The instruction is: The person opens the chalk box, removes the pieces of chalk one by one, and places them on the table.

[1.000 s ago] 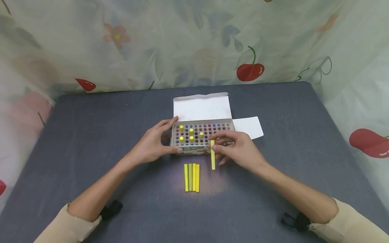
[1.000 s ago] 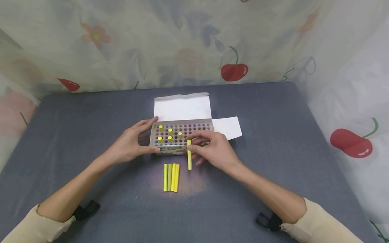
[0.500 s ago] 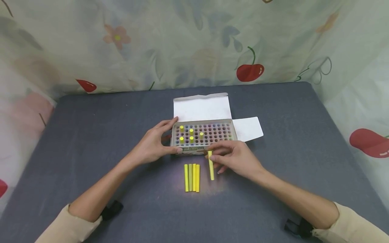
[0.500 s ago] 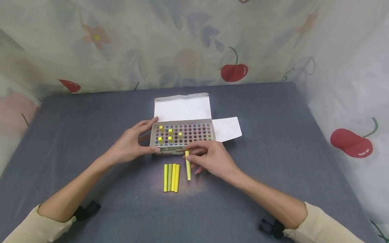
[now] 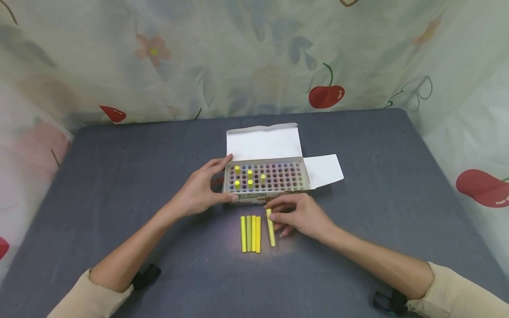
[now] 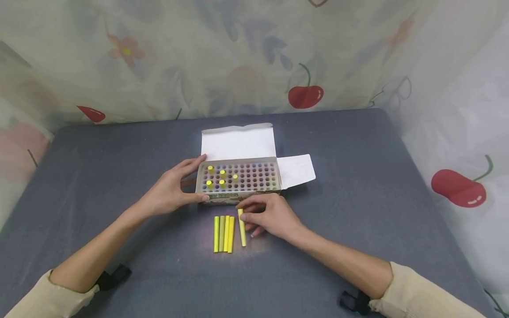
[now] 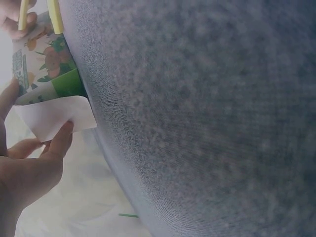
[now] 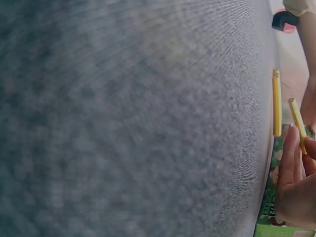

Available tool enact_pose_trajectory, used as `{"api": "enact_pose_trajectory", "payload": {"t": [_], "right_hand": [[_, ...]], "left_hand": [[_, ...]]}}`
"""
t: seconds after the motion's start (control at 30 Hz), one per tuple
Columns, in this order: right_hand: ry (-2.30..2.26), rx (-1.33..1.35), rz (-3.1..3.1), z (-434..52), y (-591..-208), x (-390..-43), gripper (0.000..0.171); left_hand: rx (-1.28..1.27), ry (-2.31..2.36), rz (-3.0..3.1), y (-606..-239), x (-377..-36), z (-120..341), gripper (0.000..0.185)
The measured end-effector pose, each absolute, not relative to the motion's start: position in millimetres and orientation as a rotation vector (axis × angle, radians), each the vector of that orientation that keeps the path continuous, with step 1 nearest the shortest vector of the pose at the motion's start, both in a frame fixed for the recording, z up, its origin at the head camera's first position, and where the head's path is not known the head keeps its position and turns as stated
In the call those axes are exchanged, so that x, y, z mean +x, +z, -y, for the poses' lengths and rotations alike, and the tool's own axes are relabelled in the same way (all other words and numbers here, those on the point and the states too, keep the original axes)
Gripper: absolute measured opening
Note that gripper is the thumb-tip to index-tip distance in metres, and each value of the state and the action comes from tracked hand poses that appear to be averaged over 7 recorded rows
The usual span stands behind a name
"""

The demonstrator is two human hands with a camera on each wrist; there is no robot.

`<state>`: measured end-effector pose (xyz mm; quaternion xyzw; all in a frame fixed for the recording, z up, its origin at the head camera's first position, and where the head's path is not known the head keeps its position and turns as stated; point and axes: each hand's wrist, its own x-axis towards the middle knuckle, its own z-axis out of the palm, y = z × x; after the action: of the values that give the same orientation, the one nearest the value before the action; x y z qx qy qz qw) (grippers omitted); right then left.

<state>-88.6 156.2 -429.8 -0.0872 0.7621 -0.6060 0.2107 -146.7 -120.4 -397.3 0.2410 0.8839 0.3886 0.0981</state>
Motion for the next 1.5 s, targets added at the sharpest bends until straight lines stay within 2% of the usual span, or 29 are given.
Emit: {"api": "enact_pose_trajectory", "payload": {"t": [0.73,1.27,1.5], "right_hand": [[-1.705,-0.189,-2.072,-155.2,-446.7,-87.0,0.023],[-1.695,-0.199,-2.111,-155.2,-440.4,-88.2,0.019],[-1.698,-0.286,-2.103,-156.1,-433.5,-90.4,0.018]], "left_hand": [[0.711,1.187,-2.579,-401.0,-145.5,118.0,0.099],[0.691,1.170,-2.600,-398.8,-146.0,118.4,0.099],[0.701,1.182,-2.594,-398.5,-145.9,119.2,0.099]]}}
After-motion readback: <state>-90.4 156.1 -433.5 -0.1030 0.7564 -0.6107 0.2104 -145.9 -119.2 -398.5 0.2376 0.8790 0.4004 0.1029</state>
